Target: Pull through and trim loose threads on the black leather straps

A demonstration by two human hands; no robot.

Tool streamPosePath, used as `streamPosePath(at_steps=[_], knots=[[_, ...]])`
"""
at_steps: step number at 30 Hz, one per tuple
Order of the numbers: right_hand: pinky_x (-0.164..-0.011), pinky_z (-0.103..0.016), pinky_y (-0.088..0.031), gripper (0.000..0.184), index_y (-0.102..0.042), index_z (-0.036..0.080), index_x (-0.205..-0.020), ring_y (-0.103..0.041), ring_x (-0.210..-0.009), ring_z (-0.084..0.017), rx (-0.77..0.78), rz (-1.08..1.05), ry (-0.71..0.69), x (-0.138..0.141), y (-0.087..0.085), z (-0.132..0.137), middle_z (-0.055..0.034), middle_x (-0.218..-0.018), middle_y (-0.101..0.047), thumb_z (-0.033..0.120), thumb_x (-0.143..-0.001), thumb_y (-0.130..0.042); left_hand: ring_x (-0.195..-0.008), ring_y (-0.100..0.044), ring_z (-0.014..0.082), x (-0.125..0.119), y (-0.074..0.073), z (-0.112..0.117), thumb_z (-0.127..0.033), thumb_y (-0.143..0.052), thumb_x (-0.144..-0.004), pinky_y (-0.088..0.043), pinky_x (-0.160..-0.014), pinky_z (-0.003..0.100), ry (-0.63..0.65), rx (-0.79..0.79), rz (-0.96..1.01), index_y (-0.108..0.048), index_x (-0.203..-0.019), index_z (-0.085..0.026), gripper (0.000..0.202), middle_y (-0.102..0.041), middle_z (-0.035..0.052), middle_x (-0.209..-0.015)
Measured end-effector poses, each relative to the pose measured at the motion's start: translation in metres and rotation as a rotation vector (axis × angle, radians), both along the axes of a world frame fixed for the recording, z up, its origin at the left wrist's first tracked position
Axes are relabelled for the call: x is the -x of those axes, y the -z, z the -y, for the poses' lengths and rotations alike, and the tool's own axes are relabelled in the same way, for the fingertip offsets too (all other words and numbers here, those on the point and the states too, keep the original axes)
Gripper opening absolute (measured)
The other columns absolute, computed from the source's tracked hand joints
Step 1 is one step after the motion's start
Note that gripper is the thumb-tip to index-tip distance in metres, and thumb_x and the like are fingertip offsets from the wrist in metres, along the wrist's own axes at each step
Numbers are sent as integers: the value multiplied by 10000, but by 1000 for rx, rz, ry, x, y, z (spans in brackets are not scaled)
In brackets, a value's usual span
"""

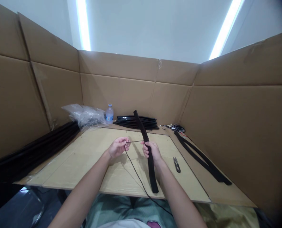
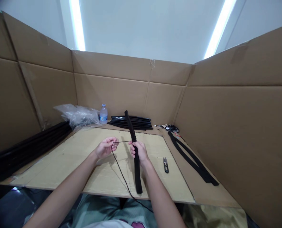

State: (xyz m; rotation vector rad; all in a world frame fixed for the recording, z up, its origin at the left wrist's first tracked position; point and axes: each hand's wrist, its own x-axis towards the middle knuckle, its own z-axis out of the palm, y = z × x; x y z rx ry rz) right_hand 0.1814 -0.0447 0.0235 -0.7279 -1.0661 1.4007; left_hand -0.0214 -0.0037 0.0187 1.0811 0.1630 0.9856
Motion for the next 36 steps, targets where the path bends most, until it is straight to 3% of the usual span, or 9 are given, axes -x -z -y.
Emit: streamPosePath(at_steps=[14,20,22,27,29,31,34,36], knots=[[-331,-157,-309,314,-607,113,-838,-412,-377,-57,0,41,38,-2,-3,0,14,-515,-538,401,-722,-654,-566,-389,70,5,-8,3,-169,-715,-642,-344,-471,161,-10,36,29,-568,-761,-107,199,-422,14,-704],[-307,-150,-310,301,-528,153,-768,-420,-356,-61,-28,65,61,-2,-2,-1,14,-516,-566,424,-724,-650,-460,-262,28,13,-7,-1,-145,-677,-647,-116,-314,113,46,62,-71,-549,-756,-118,170,-419,8,-722],[-302,-151,-314,303,-512,158,-762,-429,-350,-63,-25,73,70,-3,-3,-1,16,-514,-572,424,-720,-650,-438,-270,27,13,-3,-3,-135,-659,-663,-105,-314,115,95,75,-157,-553,-755,-112,142,-415,-1,-670],[-276,-148,-296,305,-525,155,-793,-438,-329,-66,-27,95,65,-2,-4,1,17,-512,-583,423,-716,-646,-458,-413,46,3,7,0,-81,-665,-657,-299,-389,139,222,100,-367,-598,-878,-107,232,-508,15,-681],[-274,-150,-304,299,-528,155,-779,-438,-327,-68,-35,106,41,1,-3,2,13,-512,-587,426,-720,-640,-569,-530,99,-3,7,5,-91,-681,-650,-429,-514,210,299,79,-424,-593,-958,-133,324,-565,49,-796],[-276,-153,-315,296,-530,153,-746,-439,-327,-70,-44,117,16,5,-2,2,9,-508,-587,428,-723,-637,-729,-596,166,-9,5,10,-161,-679,-693,-470,-676,301,355,37,-428,-578,-1011,-149,334,-583,88,-916],[-275,-160,-332,308,-543,147,-707,-444,-324,-73,-54,134,-18,11,0,2,5,-499,-582,440,-716,-637,-847,-607,213,-18,3,14,-273,-660,-746,-447,-772,353,294,-24,-322,-561,-1033,-150,327,-577,122,-992],[-274,-164,-340,309,-555,145,-718,-447,-322,-76,-61,141,-32,14,2,2,7,-498,-580,445,-717,-632,-829,-613,212,-25,4,14,-302,-653,-758,-446,-765,347,198,-65,-272,-568,-994,-144,297,-590,108,-920]])
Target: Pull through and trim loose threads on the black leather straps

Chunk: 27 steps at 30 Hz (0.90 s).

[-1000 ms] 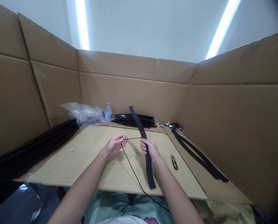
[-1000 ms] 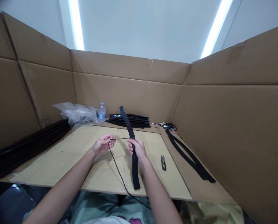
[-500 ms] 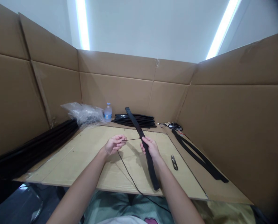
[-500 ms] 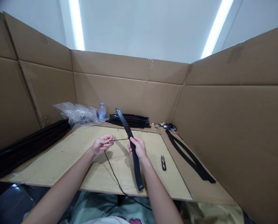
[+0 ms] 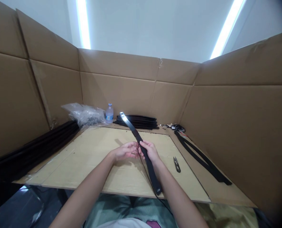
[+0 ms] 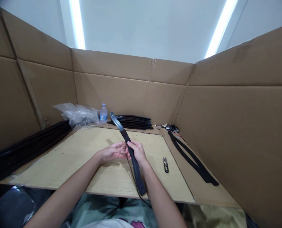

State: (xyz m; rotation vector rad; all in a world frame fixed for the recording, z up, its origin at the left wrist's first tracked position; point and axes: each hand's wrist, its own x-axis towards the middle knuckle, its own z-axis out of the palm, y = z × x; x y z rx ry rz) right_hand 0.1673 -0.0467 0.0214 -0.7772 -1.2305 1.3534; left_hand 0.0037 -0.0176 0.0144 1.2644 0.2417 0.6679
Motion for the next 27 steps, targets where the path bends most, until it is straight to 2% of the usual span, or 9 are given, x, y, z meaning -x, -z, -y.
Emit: streamPosePath(at_steps=[3,7,13,20,24,27], knots=[[-273,-163,-350,303,-567,143,-754,-450,-322,-77,-10,8,-2,2,2,0,10,-499,-581,437,-721,-631,-731,-620,199,-9,2,-1,-319,-628,-780,-454,-712,326,-82,-73,6,-581,-901,-122,236,-602,82,-763],[-271,-170,-356,311,-577,137,-772,-455,-324,-85,-19,22,11,2,3,0,8,-491,-579,439,-719,-632,-637,-606,174,-14,2,-1,-289,-652,-763,-443,-640,285,-129,-91,32,-591,-832,-96,214,-610,80,-685],[-265,-167,-339,315,-584,142,-777,-443,-320,-78,-19,29,98,3,6,-5,16,-489,-576,447,-717,-630,-614,-604,173,-18,6,-6,-328,-615,-787,-465,-647,319,-230,-56,120,-521,-787,-138,211,-591,36,-658],[-272,-180,-350,372,-584,123,-651,-449,-315,-80,16,53,158,4,9,-8,-38,-502,-609,472,-768,-537,-518,-582,184,-32,14,-5,-372,-605,-778,-492,-540,353,-316,-6,143,-427,-758,-177,265,-506,-32,-546],[-269,-189,-347,327,-590,124,-666,-464,-324,-95,27,59,153,6,11,-10,-39,-502,-609,438,-746,-551,-438,-514,117,-33,20,-9,-348,-623,-766,-421,-443,231,-402,40,117,-411,-742,-179,272,-477,-52,-512],[-272,-186,-346,280,-585,126,-683,-465,-328,-95,28,55,165,6,12,-11,-23,-490,-596,397,-740,-548,-367,-411,56,-28,23,-13,-299,-634,-752,-267,-353,149,-425,82,60,-425,-751,-173,244,-471,-56,-520]])
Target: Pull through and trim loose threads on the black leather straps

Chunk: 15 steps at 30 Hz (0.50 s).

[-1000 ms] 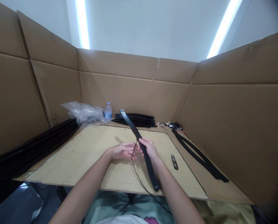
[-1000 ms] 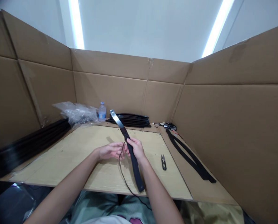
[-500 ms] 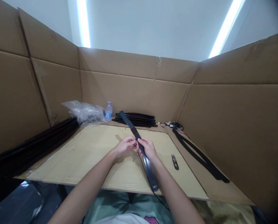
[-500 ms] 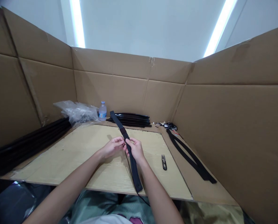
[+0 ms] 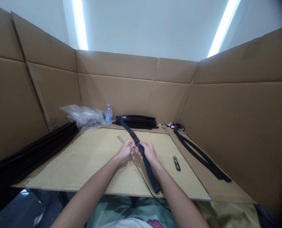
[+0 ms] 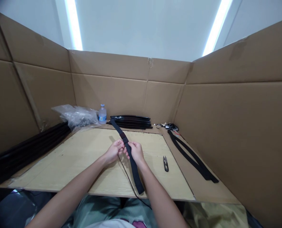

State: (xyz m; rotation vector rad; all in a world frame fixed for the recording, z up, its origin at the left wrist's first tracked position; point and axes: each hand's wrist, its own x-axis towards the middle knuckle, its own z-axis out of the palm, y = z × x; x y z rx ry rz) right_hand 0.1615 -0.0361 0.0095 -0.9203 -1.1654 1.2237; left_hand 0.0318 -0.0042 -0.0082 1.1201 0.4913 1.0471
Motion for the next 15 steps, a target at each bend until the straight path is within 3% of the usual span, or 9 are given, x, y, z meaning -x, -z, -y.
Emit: streamPosePath(at_steps=[4,10,15], knots=[[-270,-186,-348,268,-563,136,-685,-447,-320,-89,4,-8,19,0,1,0,-3,-485,-578,395,-741,-530,-306,-226,15,6,-1,2,-267,-639,-734,-73,-317,150,28,55,-88,-476,-766,-154,201,-409,-76,-482],[-271,-189,-337,298,-547,138,-674,-437,-308,-87,22,16,3,0,3,-2,0,-475,-572,432,-718,-556,-334,-314,18,5,-6,9,-402,-655,-733,-62,-328,175,-14,7,-158,-527,-737,-119,310,-522,-1,-555],[-272,-178,-326,385,-549,131,-650,-421,-292,-73,28,64,7,0,4,-2,6,-455,-559,508,-724,-557,-322,-216,8,4,-3,7,-441,-645,-732,-45,-338,189,-19,5,-169,-492,-700,-136,343,-433,-51,-490]])
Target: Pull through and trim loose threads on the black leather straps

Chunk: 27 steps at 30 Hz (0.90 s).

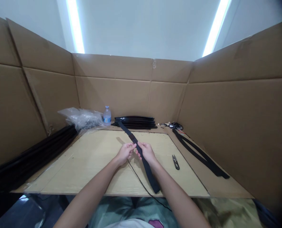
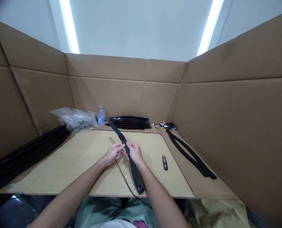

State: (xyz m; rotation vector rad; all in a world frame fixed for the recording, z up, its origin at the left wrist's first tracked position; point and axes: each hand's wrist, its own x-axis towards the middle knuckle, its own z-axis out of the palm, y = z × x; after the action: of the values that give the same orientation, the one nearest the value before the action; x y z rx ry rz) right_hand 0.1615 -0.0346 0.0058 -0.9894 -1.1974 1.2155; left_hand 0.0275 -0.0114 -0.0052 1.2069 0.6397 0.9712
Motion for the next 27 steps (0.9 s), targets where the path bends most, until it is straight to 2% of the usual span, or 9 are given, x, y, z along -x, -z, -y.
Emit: streamPosePath(at_steps=[7,14,19,21,24,27], knots=[[-266,-170,-325,408,-560,128,-667,-429,-288,-77,27,82,5,-1,-3,4,1,-450,-562,523,-763,-521,-337,-152,16,-1,1,-1,-441,-637,-738,-48,-351,188,-22,-9,29,-439,-717,-168,338,-277,-108,-460],[-259,-175,-306,384,-555,133,-681,-413,-281,-86,78,70,-92,-5,-3,2,0,-420,-550,502,-779,-511,-349,-167,19,3,-1,-1,-411,-634,-743,-59,-362,187,-5,-26,17,-471,-714,-150,309,-280,-104,-461],[-387,-204,-433,321,-575,119,-787,-530,-414,-104,118,-23,-159,-4,-2,1,-31,-561,-608,431,-802,-502,-357,-240,24,3,0,1,-414,-619,-749,-76,-363,189,7,-33,3,-493,-711,-138,306,-403,-62,-497],[-370,-183,-398,284,-560,128,-796,-513,-410,-88,126,-47,-160,-3,-2,1,-16,-565,-596,409,-793,-520,-358,-256,24,2,0,1,-417,-618,-748,-76,-363,189,6,-34,0,-498,-710,-135,309,-426,-52,-510],[-300,-160,-282,286,-530,139,-757,-412,-332,-61,140,-51,-150,-3,-4,0,21,-497,-539,424,-769,-547,-343,-220,21,0,0,1,-423,-620,-746,-68,-357,194,2,-29,-1,-504,-735,-141,305,-383,-74,-490],[-279,-166,-252,325,-535,136,-752,-374,-299,-61,153,-27,-135,-3,-8,2,30,-452,-515,461,-763,-545,-337,-193,21,-1,1,0,-433,-615,-749,-71,-353,197,-10,-32,8,-495,-740,-150,307,-336,-93,-475]])
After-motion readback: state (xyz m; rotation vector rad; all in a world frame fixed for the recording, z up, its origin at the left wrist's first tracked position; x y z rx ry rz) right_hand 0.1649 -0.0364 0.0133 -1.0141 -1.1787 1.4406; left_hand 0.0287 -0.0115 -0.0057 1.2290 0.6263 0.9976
